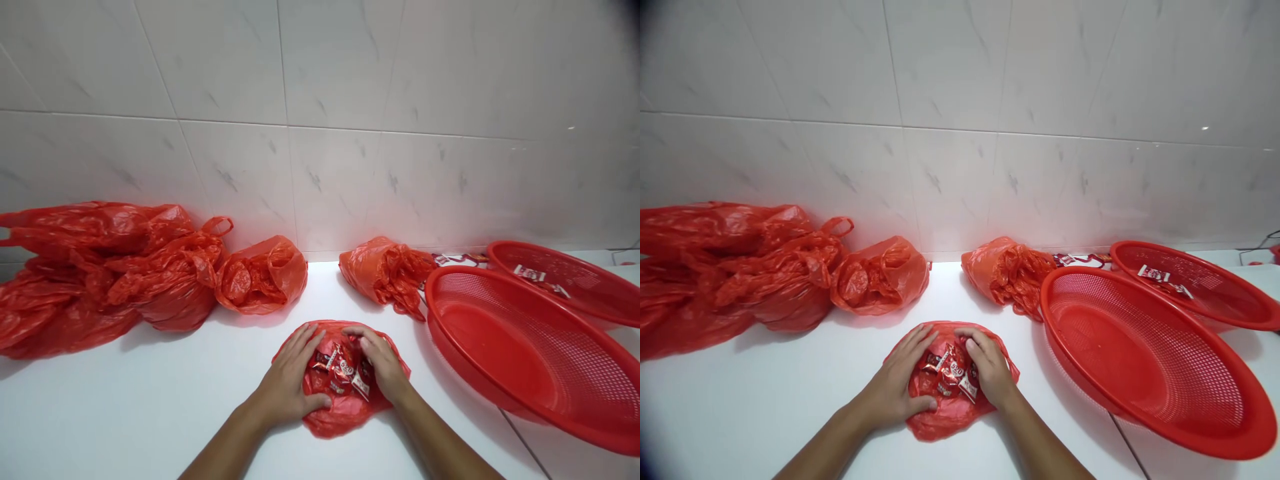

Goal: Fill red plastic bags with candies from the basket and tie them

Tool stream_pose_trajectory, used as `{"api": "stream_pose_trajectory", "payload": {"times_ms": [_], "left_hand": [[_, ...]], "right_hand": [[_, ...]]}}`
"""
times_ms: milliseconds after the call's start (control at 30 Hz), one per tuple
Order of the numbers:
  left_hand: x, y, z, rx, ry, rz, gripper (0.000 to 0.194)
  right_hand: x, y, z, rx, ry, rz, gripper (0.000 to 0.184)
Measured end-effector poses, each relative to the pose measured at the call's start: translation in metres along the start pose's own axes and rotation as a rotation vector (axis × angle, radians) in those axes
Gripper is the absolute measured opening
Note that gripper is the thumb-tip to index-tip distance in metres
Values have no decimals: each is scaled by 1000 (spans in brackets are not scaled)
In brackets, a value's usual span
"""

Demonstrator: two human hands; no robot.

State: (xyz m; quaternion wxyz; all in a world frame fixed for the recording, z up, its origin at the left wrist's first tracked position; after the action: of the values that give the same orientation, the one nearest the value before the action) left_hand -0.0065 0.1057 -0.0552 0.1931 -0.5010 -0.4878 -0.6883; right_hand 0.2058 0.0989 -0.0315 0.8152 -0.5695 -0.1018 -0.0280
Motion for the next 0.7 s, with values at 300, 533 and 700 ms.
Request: {"api": "stream_pose_trajectory", "payload": {"times_ms": [300,533,700], "left_hand": [[45,25,-6,-67,379,48,63],[72,-14,-11,398,486,223,62],[72,-23,-13,573,255,288,67]], "right_hand": [[16,-32,-4,237,88,-176,45],[51,-21,2,-50,144,-760,71],[54,1,-2,-410,-38,-888,67]]}}
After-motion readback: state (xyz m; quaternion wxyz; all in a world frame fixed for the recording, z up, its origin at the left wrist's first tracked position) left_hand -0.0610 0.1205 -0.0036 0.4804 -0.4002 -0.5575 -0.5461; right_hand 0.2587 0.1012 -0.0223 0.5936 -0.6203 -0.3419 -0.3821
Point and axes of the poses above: each hand's wrist, its own z-axis towards the middle knuckle, its own x-axis out of the back of the hand, y = z × x, the point moved 8 cm from there along z, towards the middle knuckle, and after that the axes turned 5 degrees about x, right-handed, at the moved point
